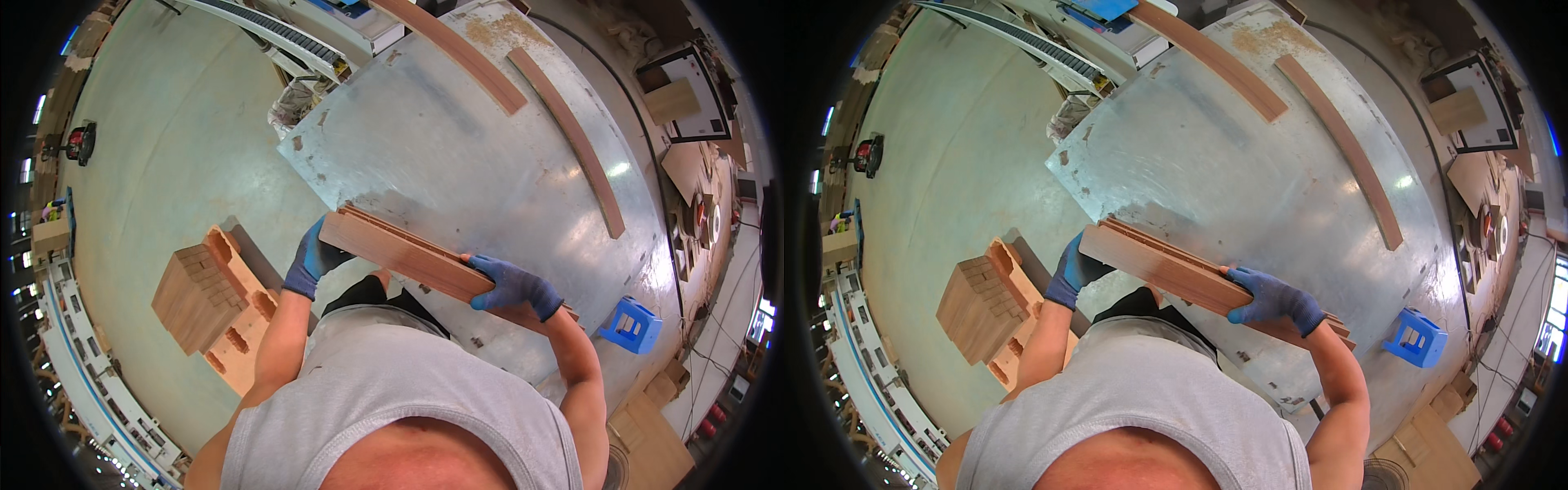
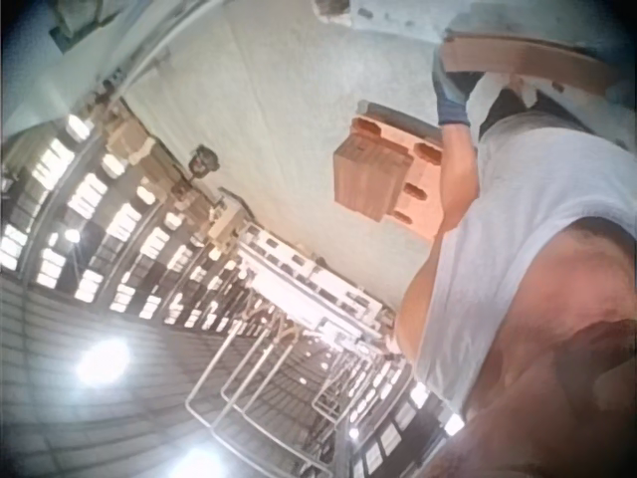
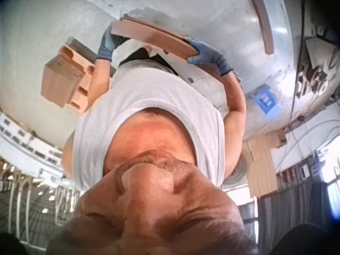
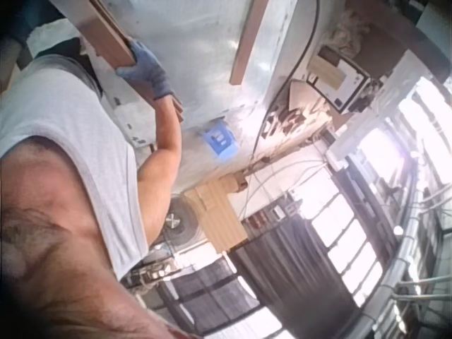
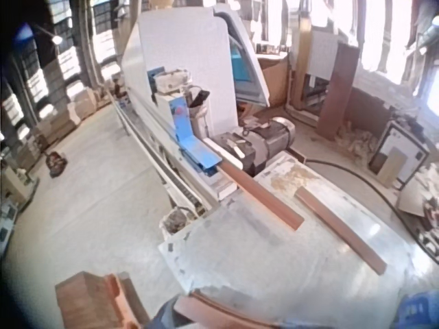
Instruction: The person peels excess edge strips off wooden boards by hand, gathers the boards, and places them onto a pallet. The person repeats stacking boards onto the pallet and then carries a long wooden board across the workshop.
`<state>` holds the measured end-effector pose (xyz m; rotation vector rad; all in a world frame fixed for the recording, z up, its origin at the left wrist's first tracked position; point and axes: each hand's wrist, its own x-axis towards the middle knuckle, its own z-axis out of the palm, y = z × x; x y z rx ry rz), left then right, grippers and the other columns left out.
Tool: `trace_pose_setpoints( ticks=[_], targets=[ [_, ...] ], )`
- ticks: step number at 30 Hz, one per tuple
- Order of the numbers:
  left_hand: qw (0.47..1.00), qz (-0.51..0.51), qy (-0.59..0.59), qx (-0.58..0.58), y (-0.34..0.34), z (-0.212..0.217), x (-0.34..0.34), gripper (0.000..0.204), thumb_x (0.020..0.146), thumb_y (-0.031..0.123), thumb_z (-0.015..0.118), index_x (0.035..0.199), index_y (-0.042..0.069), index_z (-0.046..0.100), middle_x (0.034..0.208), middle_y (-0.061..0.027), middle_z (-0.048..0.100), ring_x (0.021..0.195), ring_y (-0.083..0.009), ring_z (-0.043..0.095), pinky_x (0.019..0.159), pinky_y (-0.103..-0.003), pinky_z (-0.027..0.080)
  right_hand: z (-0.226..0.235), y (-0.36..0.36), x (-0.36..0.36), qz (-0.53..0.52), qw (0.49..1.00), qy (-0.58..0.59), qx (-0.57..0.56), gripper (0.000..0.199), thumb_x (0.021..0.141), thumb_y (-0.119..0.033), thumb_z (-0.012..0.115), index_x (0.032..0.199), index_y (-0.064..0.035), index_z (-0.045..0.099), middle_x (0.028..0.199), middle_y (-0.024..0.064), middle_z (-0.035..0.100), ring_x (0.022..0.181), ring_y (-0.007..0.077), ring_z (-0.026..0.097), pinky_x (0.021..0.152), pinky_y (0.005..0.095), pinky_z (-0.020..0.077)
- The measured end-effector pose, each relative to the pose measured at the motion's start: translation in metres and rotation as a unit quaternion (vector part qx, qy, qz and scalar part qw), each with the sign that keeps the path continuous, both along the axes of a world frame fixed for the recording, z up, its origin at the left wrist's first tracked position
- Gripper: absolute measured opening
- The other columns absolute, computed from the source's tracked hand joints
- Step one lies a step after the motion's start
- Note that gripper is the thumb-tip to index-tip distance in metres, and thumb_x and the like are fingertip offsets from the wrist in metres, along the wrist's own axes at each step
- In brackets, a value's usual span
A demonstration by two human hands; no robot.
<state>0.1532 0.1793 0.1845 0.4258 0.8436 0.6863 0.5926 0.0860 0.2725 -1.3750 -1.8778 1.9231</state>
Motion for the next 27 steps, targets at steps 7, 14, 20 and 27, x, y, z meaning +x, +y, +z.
trace_pose_setpoints(
  ticks=[7,14,20,27],
  targets=[
    [0.998,0.034,0.051,0.005,-0.046,-0.017,-0.025,0.044,0.098,0.009,0.062,0.14,0.006,0.052,0.131,-0.0122,0.063,0.119,-0.0245,0.064,0.098,-0.043,0.058,-0.007,-0.007,-0.016,0.045,0.997,0.032,0.045,0.101,0.076,-0.045,0.081,0.156,0.0003,0.039,0.139,0.0216,0.054,0.13,0.0341,0.054,0.111,0.0384,0.0429],
    [0.966,0.077,0.217,0.117,-0.063,0.004,-0.018,0.04,0.087,0.006,0.074,0.125,0.005,0.061,0.114,-0.0106,0.072,0.102,-0.0221,0.071,0.086,-0.038,0.06,-0.01,-0.002,-0.02,0.098,0.994,-0.016,0.046,0.111,0.077,-0.049,0.081,0.161,-0.0008,0.027,0.141,0.0232,0.051,0.132,0.0362,0.052,0.112,0.0396,0.0426],
    [0.735,-0.05,0.548,0.397,-0.04,0.043,-0.005,0.038,0.074,0.007,0.086,0.108,0.005,0.07,0.099,-0.0112,0.076,0.089,-0.0224,0.075,0.078,-0.033,0.06,-0.002,0.015,0.003,0.112,0.993,0.034,-0.033,0.12,0.076,-0.047,0.083,0.165,-0.0031,0.015,0.153,0.024,0.042,0.139,0.0337,0.047,0.113,0.0385,0.0407],
    [0.726,-0.067,0.552,0.406,-0.008,0.055,0.003,0.045,0.072,0.005,0.087,0.113,0.003,0.069,0.099,-0.0101,0.076,0.089,-0.0203,0.074,0.077,-0.033,0.059,0.011,0.021,0.006,0.016,0.993,0.073,-0.097,0.12,0.073,-0.045,0.085,0.165,-0.0054,0.019,0.149,0.0215,0.047,0.136,0.0333,0.05,0.112,0.0396,0.0423]
  ],
)
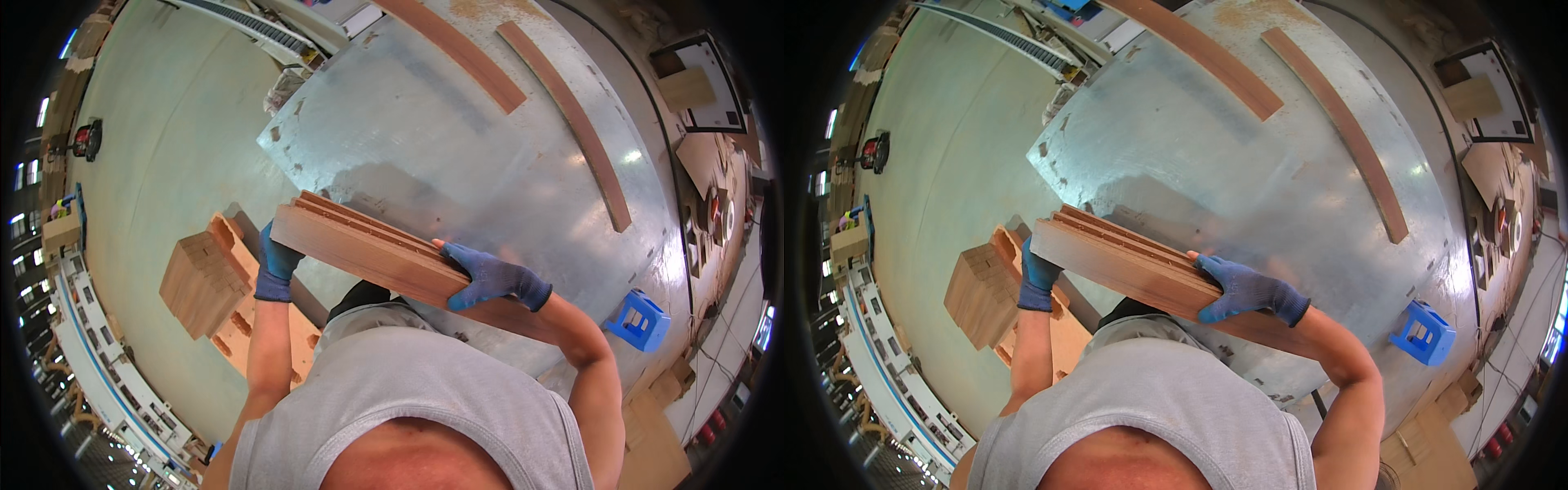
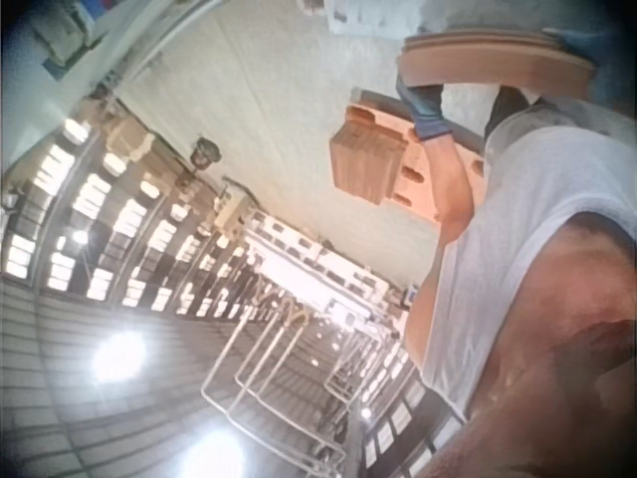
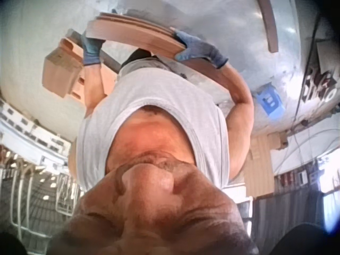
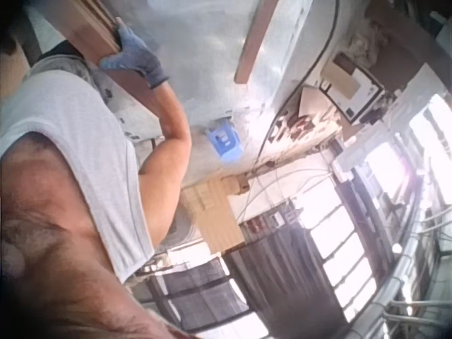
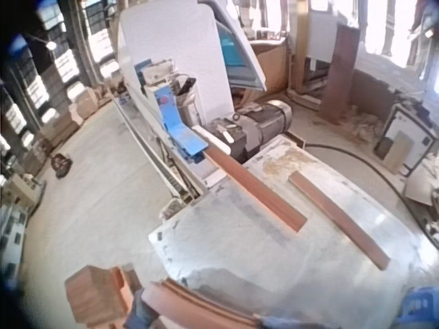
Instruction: The person peels excess edge strips off wooden boards by hand, gathers the boards, and places them onto a pallet. The person repeats stacking boards onto the pallet and then carries a long wooden board across the workshop.
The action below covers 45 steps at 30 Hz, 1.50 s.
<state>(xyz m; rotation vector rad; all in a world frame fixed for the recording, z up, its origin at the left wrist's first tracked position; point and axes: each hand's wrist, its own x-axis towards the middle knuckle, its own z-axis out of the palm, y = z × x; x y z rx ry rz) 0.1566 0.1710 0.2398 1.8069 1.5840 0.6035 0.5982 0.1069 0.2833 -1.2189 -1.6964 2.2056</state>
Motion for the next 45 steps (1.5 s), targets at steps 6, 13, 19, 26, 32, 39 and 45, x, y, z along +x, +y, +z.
trace_pose_setpoints(
  ticks=[6,13,19,26,32,39,45],
  targets=[
    [0.982,-0.058,-0.177,-0.037,0.076,0.01,0.046,0.036,0.1,0.01,0.064,0.133,-0.003,0.06,0.122,-0.0097,0.071,0.106,-0.0162,0.068,0.091,-0.03,0.054,0.017,-0.021,0.014,-0.096,0.965,-0.091,0.227,0.114,0.063,-0.045,0.086,0.157,-0.0029,0.037,0.142,0.0263,0.049,0.129,0.0425,0.052,0.11,0.0443,0.0429],
    [0.957,-0.254,-0.127,-0.057,0.202,-0.029,0.061,0.036,0.108,0.025,0.056,0.127,-0.002,0.071,0.126,-0.0077,0.073,0.113,-0.0166,0.066,0.102,-0.031,0.049,-0.034,-0.072,-0.084,-0.182,0.767,-0.431,0.439,0.091,0.067,-0.036,0.082,0.147,-0.0079,0.051,0.144,0.0347,0.039,0.132,0.0543,0.041,0.108,0.0725,0.0301],
    [0.945,-0.187,-0.243,-0.111,0.167,-0.042,0.075,0.044,0.109,0.028,0.054,0.137,-0.005,0.064,0.137,-0.015,0.067,0.133,-0.0213,0.058,0.114,-0.034,0.042,-0.041,-0.078,-0.1,-0.22,0.765,-0.449,0.406,0.091,0.068,-0.04,0.086,0.146,-0.0109,0.05,0.148,0.0336,0.033,0.134,0.055,0.037,0.107,0.0757,0.0282],
    [0.915,-0.196,-0.32,-0.145,0.159,-0.044,0.075,0.051,0.112,0.033,0.044,0.142,-0.006,0.058,0.146,-0.015,0.061,0.138,-0.0231,0.054,0.119,-0.036,0.036,-0.024,-0.072,-0.107,-0.178,0.764,-0.496,0.373,0.098,0.065,-0.038,0.09,0.149,-0.0115,0.047,0.151,0.0325,0.032,0.138,0.0538,0.036,0.109,0.0743,0.0285],
    [0.869,-0.242,-0.368,-0.224,0.149,-0.044,0.079,0.07,0.114,0.047,0.029,0.153,-0.009,0.041,0.158,-0.0198,0.046,0.147,-0.0283,0.044,0.125,-0.039,0.029,-0.017,-0.071,-0.109,-0.171,0.76,-0.522,0.347,0.106,0.063,-0.043,0.092,0.153,-0.0131,0.044,0.155,0.034,0.029,0.141,0.0532,0.033,0.114,0.0715,0.0263],
    [0.884,-0.248,-0.34,-0.201,0.139,-0.047,0.082,0.08,0.111,0.057,0.025,0.156,-0.008,0.037,0.161,-0.0191,0.042,0.149,-0.0286,0.04,0.126,-0.039,0.027,-0.026,-0.079,-0.105,-0.193,0.747,-0.524,0.362,0.106,0.061,-0.045,0.092,0.151,-0.0133,0.046,0.156,0.0329,0.029,0.143,0.0526,0.032,0.114,0.0725,0.0257],
    [0.879,-0.253,-0.352,-0.199,0.133,-0.048,0.081,0.08,0.111,0.058,0.026,0.157,-0.007,0.034,0.163,-0.0199,0.038,0.151,-0.0284,0.036,0.127,-0.041,0.023,-0.027,-0.079,-0.099,-0.164,0.759,-0.526,0.348,0.109,0.06,-0.048,0.093,0.152,-0.0139,0.045,0.156,0.0322,0.027,0.144,0.0523,0.03,0.115,0.0722,0.0233]
  ],
)
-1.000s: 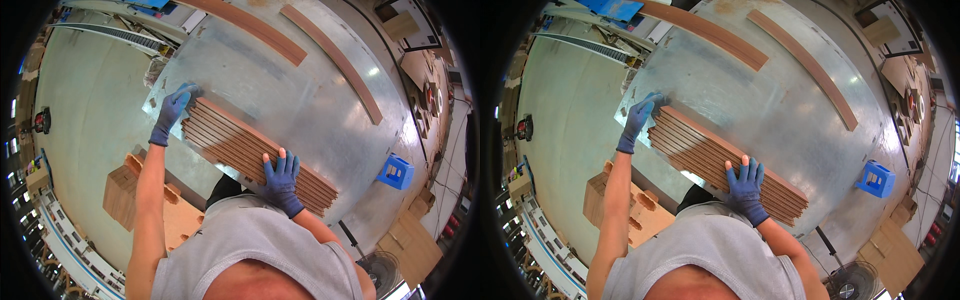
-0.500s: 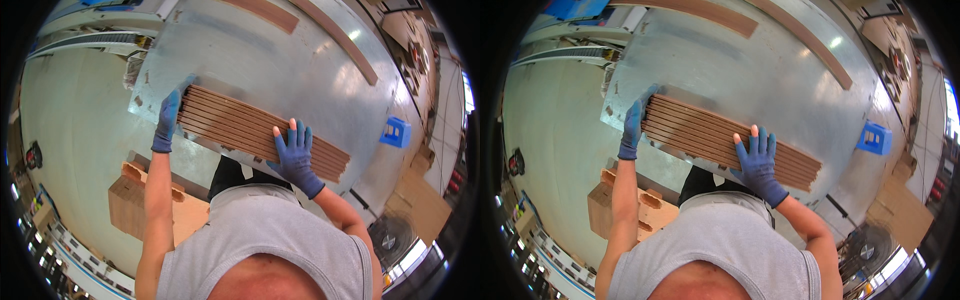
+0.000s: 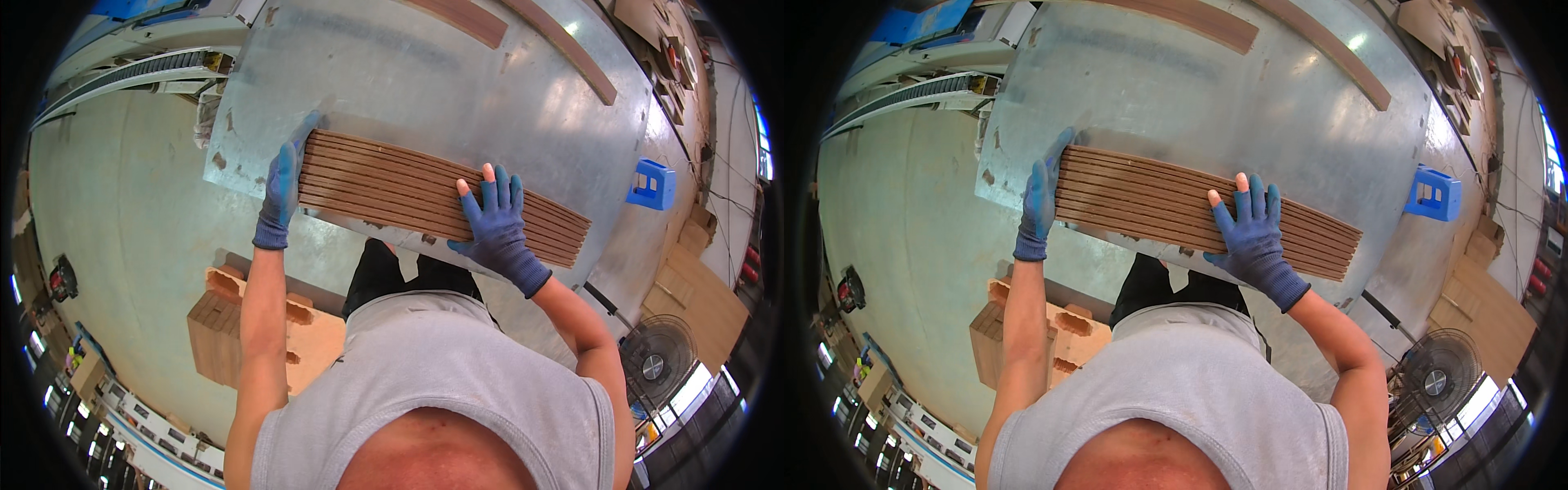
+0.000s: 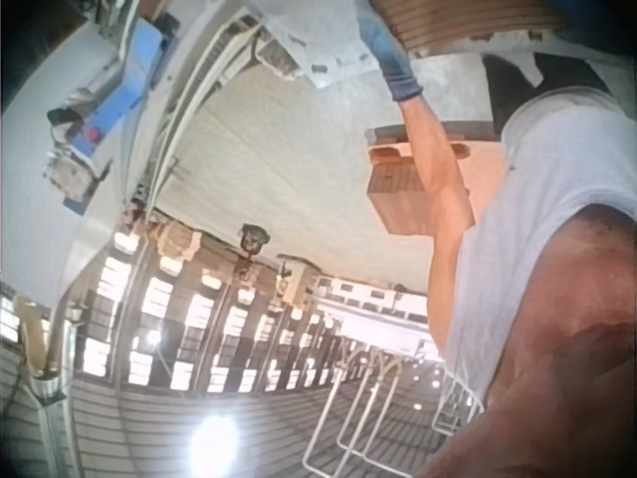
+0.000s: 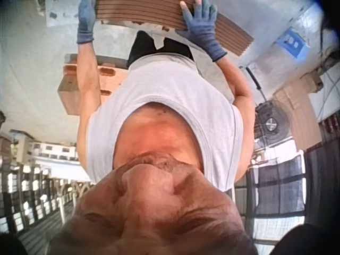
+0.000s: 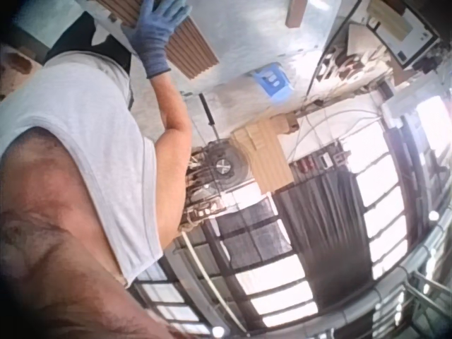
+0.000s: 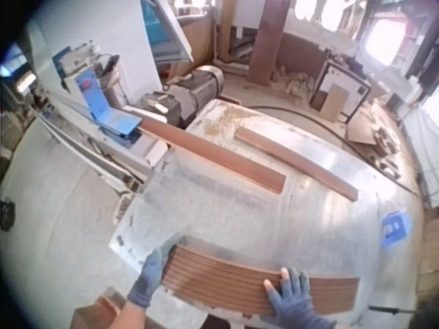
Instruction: The person peels excess edge strips off wooden boards by hand, gathers the boards, and places them onto a pallet. The person repeats stacking boards onto the pallet and then carries a long wooden board across the workshop.
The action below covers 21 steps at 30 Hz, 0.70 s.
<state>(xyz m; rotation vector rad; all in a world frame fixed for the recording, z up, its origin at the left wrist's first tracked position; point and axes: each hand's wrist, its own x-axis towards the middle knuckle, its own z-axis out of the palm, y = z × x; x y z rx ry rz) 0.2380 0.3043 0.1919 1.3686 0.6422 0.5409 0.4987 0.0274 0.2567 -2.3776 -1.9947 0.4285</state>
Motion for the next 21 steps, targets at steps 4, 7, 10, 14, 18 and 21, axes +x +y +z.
trace_pose_setpoints(
  ticks=[4,7,10,14,18,21],
  targets=[
    [0.998,-0.004,-0.036,-0.041,0.001,-0.006,-0.005,0.08,0.111,0.058,0.025,0.158,-0.007,0.032,0.164,-0.0205,0.037,0.152,-0.0289,0.034,0.127,-0.042,0.022,-0.003,-0.003,0.001,0.0,1.0,0.006,0.009,0.109,0.061,-0.048,0.093,0.153,-0.0141,0.045,0.156,0.0315,0.029,0.143,0.0518,0.032,0.115,0.0716,0.0231],
    [1.0,-0.011,-0.009,-0.012,-0.004,-0.008,-0.004,0.079,0.112,0.056,0.021,0.16,-0.006,0.028,0.165,-0.0202,0.035,0.153,-0.0302,0.032,0.128,-0.042,0.02,-0.002,-0.008,0.002,-0.013,1.0,0.009,0.02,0.108,0.063,-0.049,0.092,0.154,-0.0141,0.044,0.155,0.0311,0.031,0.143,0.0517,0.034,0.116,0.0714,0.0223],
    [0.998,-0.012,0.052,0.03,-0.014,0.008,-0.001,0.077,0.112,0.056,0.021,0.161,-0.004,0.029,0.165,-0.0188,0.035,0.153,-0.0296,0.032,0.128,-0.042,0.021,-0.006,-0.01,0.001,-0.002,0.999,0.022,0.042,0.107,0.068,-0.053,0.088,0.156,-0.0141,0.041,0.153,0.0338,0.033,0.143,0.0531,0.033,0.117,0.0721,0.0199],
    [0.997,-0.001,0.078,0.026,-0.012,0.01,-0.013,0.079,0.111,0.058,0.023,0.161,-0.003,0.028,0.166,-0.0179,0.034,0.154,-0.0291,0.031,0.128,-0.042,0.021,-0.009,-0.006,-0.001,-0.012,0.998,0.015,0.055,0.11,0.067,-0.06,0.086,0.156,-0.0147,0.041,0.152,0.0361,0.033,0.141,0.0541,0.035,0.116,0.0727,0.0214],
    [0.998,-0.021,0.042,0.05,-0.01,0.003,-0.004,0.081,0.11,0.059,0.024,0.161,-0.004,0.029,0.166,-0.018,0.033,0.154,-0.0294,0.03,0.128,-0.042,0.021,-0.009,-0.009,0.003,-0.001,0.997,0.01,0.079,0.107,0.065,-0.064,0.085,0.152,-0.014,0.047,0.148,0.0363,0.037,0.138,0.0523,0.038,0.115,0.0718,0.0249],
    [0.99,-0.037,0.086,0.108,-0.012,0.007,-0.001,0.081,0.11,0.059,0.025,0.16,-0.006,0.029,0.167,-0.0183,0.033,0.154,-0.0296,0.03,0.128,-0.042,0.02,-0.01,-0.009,0.005,0.004,0.996,0.006,0.094,0.104,0.065,-0.061,0.086,0.15,-0.0131,0.05,0.146,0.0361,0.039,0.134,0.0502,0.041,0.113,0.0706,0.0275]
  ],
)
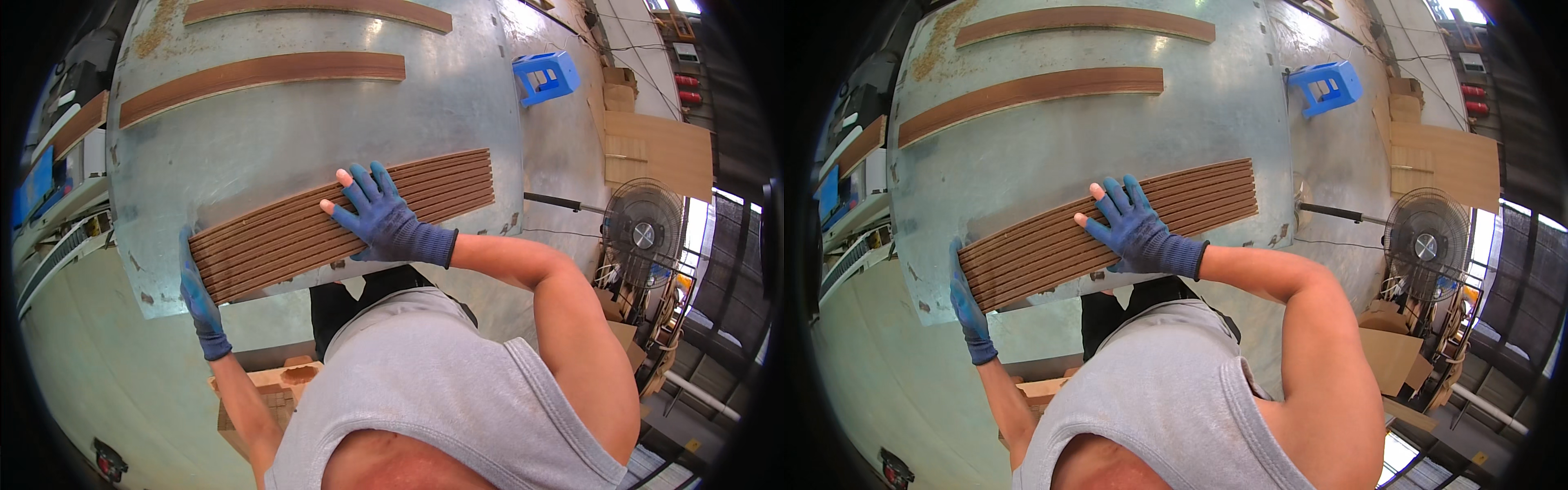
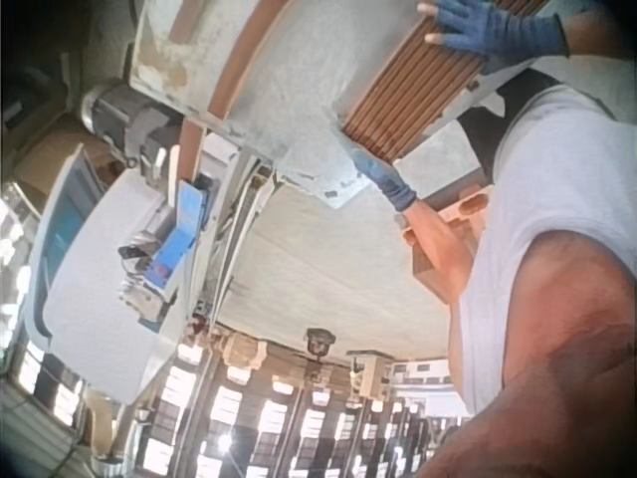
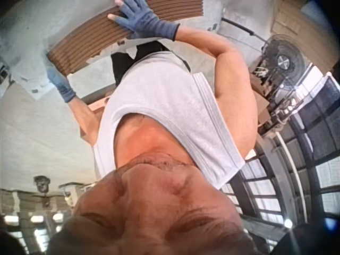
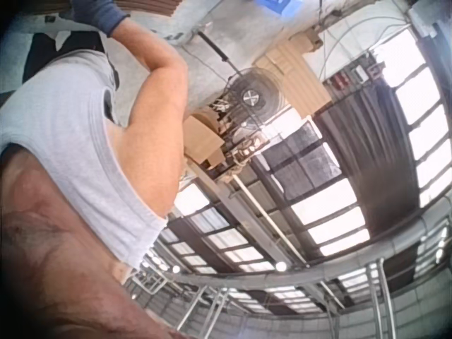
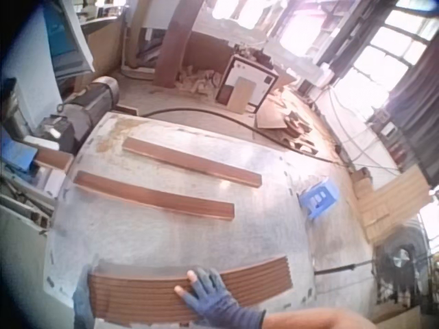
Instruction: The person peels excess edge strips off wooden boards by hand, gathers the boards, and places them onto a pallet. The person repeats stacking boards onto the pallet and then carries a long wooden board across the workshop.
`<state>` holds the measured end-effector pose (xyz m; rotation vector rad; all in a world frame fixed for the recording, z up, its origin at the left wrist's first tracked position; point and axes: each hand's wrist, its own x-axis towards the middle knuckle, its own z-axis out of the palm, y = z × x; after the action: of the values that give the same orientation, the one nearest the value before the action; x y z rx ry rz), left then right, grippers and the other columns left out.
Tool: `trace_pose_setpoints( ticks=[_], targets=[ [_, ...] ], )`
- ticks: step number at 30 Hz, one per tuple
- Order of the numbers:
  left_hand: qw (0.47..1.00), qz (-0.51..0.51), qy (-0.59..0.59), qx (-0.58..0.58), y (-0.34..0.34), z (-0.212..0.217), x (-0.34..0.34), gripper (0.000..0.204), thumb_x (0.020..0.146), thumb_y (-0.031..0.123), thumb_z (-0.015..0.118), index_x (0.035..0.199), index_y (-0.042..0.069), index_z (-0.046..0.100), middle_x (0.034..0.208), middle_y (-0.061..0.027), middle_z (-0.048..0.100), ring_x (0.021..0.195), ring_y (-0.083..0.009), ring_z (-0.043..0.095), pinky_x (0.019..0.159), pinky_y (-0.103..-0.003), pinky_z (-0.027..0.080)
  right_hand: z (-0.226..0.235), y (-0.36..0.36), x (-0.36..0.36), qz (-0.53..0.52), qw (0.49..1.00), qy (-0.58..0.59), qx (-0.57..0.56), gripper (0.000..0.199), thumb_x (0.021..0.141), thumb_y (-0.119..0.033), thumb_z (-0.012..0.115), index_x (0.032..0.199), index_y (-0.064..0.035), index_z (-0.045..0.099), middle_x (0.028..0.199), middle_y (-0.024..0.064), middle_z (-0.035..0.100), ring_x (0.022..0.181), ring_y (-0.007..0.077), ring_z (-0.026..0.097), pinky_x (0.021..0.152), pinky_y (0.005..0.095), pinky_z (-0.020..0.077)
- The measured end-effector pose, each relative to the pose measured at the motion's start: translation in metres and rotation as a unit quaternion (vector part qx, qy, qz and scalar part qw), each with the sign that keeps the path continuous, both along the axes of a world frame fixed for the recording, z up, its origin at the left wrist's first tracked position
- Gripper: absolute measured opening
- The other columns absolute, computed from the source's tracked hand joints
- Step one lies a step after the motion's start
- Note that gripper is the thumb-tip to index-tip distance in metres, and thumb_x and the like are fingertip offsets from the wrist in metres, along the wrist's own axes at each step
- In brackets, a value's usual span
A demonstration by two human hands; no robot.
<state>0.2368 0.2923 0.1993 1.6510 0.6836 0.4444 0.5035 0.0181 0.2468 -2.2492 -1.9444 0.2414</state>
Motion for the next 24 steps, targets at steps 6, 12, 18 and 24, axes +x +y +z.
trace_pose_setpoints(
  ticks=[6,12,18,24],
  targets=[
    [1.0,0.001,-0.002,0.005,0.003,0.002,-0.001,0.076,0.112,0.052,0.026,0.159,-0.007,0.031,0.166,-0.0188,0.035,0.154,-0.0294,0.03,0.127,-0.041,0.021,-0.001,0.004,0.005,0.012,1.0,0.01,0.001,0.1,0.065,-0.051,0.088,0.15,-0.0133,0.05,0.145,0.0348,0.04,0.128,0.0462,0.045,0.11,0.0677,0.0307],
    [0.955,0.058,0.113,0.267,0.005,0.007,-0.004,0.05,0.105,0.02,0.058,0.149,-0.002,0.05,0.153,-0.0222,0.05,0.142,-0.0356,0.048,0.118,-0.046,0.038,0.002,0.009,0.001,0.026,0.998,0.048,-0.02,0.098,0.066,-0.048,0.088,0.15,-0.0165,0.049,0.143,0.0299,0.04,0.131,0.0462,0.041,0.111,0.0684,0.0274],
    [0.9,-0.036,0.153,0.406,-0.101,0.035,0.111,0.05,0.096,0.031,0.065,0.137,0.003,0.06,0.145,-0.0216,0.055,0.141,-0.0418,0.045,0.12,-0.059,0.03,0.01,0.012,0.002,0.025,0.998,0.037,-0.032,0.097,0.065,-0.046,0.089,0.149,-0.0171,0.05,0.144,0.0268,0.039,0.131,0.0466,0.04,0.111,0.0691,0.0285],
    [0.881,-0.018,0.214,0.422,-0.111,0.026,0.115,0.045,0.097,0.031,0.061,0.132,0.003,0.061,0.132,-0.0173,0.059,0.131,-0.0366,0.049,0.118,-0.058,0.031,0.009,0.01,0.0,0.024,0.997,0.02,-0.073,0.102,0.066,-0.044,0.089,0.152,-0.0144,0.044,0.152,0.0295,0.032,0.138,0.0524,0.034,0.112,0.0739,0.0259]
  ],
)
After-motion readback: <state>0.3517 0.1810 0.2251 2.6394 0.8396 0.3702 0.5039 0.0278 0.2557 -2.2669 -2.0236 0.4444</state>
